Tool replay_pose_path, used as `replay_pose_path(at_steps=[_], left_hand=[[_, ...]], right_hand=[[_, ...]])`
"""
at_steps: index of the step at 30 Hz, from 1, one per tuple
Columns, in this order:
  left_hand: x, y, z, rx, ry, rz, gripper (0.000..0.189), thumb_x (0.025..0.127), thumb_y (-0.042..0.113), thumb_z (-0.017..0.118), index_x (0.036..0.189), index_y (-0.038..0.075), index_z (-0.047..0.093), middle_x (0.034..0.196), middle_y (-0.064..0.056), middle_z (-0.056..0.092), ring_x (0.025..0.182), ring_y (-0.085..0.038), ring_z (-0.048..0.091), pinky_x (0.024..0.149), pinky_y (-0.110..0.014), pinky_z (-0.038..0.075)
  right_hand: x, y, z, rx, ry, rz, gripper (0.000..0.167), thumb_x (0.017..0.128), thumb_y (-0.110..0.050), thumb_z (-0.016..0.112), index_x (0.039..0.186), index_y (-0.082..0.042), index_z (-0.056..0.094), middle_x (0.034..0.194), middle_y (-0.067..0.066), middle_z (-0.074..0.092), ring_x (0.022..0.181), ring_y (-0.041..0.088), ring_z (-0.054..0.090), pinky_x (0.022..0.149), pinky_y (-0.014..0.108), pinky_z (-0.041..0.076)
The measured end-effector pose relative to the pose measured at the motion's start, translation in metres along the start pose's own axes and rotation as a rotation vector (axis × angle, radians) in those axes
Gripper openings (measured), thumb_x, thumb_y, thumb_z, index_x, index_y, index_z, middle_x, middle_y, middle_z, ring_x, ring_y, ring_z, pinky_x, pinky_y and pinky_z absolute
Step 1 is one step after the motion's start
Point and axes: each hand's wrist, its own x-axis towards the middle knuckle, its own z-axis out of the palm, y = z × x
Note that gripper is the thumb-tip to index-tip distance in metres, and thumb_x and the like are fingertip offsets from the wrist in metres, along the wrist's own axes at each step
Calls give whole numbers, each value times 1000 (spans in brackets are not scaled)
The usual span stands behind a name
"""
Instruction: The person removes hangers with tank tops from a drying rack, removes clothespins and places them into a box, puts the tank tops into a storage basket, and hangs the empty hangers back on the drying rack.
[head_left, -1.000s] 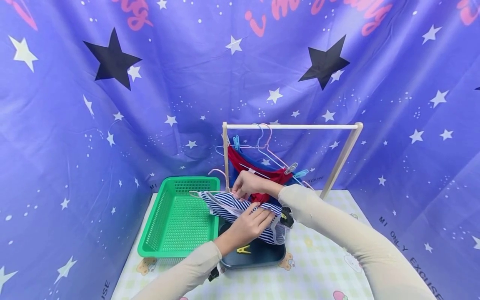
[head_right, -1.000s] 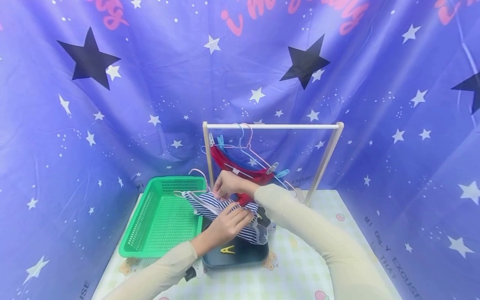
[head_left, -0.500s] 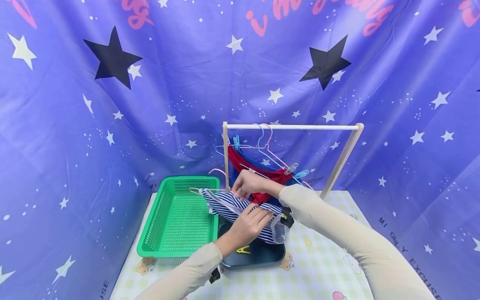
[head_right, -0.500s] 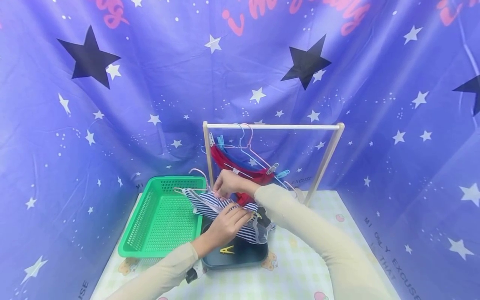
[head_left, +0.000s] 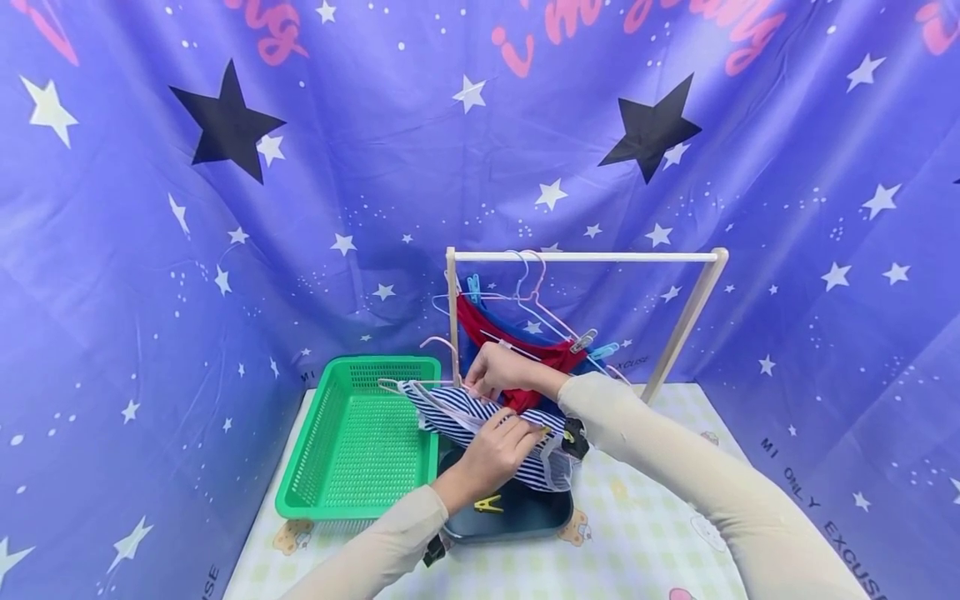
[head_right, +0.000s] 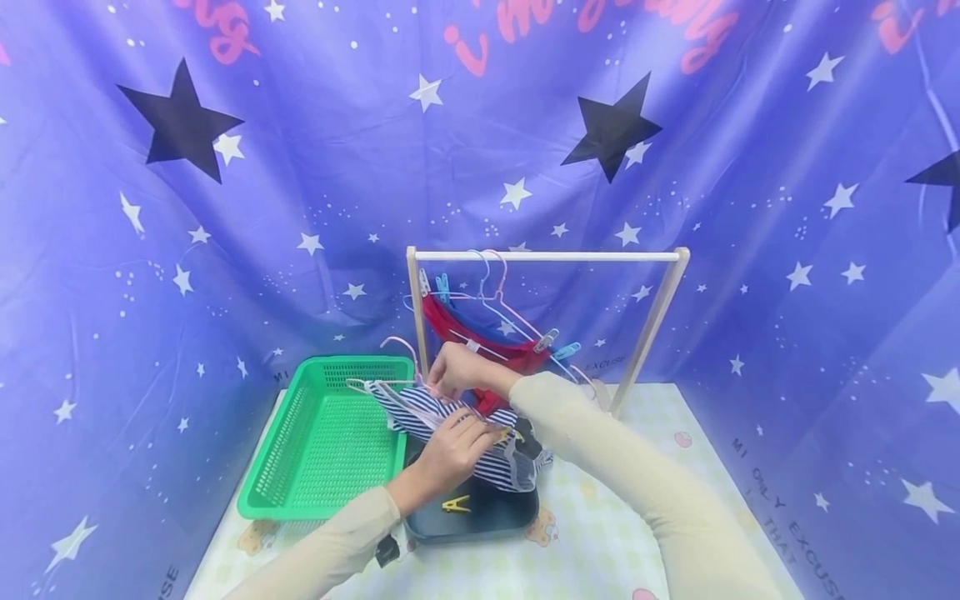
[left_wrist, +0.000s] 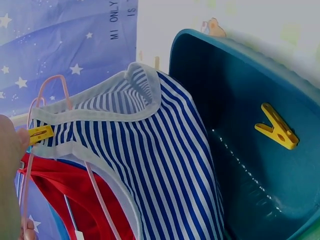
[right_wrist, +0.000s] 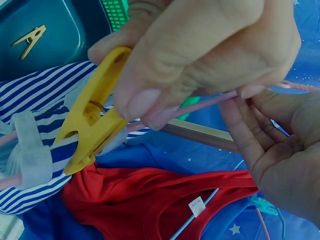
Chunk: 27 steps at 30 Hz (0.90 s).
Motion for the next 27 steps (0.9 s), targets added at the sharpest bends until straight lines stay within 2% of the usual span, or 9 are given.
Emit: replay_pose_path(at_steps=[5, 10, 13, 18, 23, 27], left_hand=[[1, -4, 1, -13, 10, 8, 28, 106, 8, 50, 98, 10, 77, 94, 1, 75, 87, -12, 68, 91, -26, 56], [2, -6, 2, -10, 22, 21, 14, 99, 9, 63, 95, 11, 76, 92, 1, 75, 85, -12, 69, 92, -26, 56], [1, -7, 3, -5, 30, 23, 8, 96, 11, 69, 95, 11, 77, 91, 2, 75, 85, -12, 69, 92, -26, 56], [2, -8, 1, -19, 50, 18, 10, 98, 12, 67, 93, 12, 76, 89, 2, 75, 83, -11, 69, 92, -26, 56], [3, -8, 0, -35, 72, 8, 7, 94, 12, 71, 87, 11, 74, 86, 1, 74, 81, -12, 68, 90, -26, 56], [4, -8, -1, -41, 79, 2, 8, 91, 12, 75, 84, 11, 73, 84, 1, 73, 79, -12, 68, 89, -26, 56]], right_hand=[[2, 0, 1, -7, 15, 5, 7, 89, 5, 72, 84, 7, 76, 77, 18, 75, 66, 25, 74, 63, 30, 63], [4, 2, 1, -31, 25, -8, 6, 88, 4, 73, 84, 7, 77, 74, 14, 75, 62, 20, 72, 62, 29, 62], [5, 2, 1, -25, 28, -13, 8, 88, 5, 73, 81, 5, 76, 75, 17, 75, 63, 23, 73, 62, 28, 62], [4, 0, 1, -31, 42, -11, 9, 88, 5, 73, 79, 4, 76, 73, 15, 75, 65, 27, 74, 62, 28, 62], [4, 1, 2, -87, 59, -36, 9, 88, 4, 74, 79, 2, 77, 71, 10, 75, 62, 17, 72, 61, 26, 61], [3, 2, 1, -148, 64, -83, 10, 87, 4, 75, 77, 3, 77, 67, 8, 72, 56, 9, 64, 56, 20, 56]])
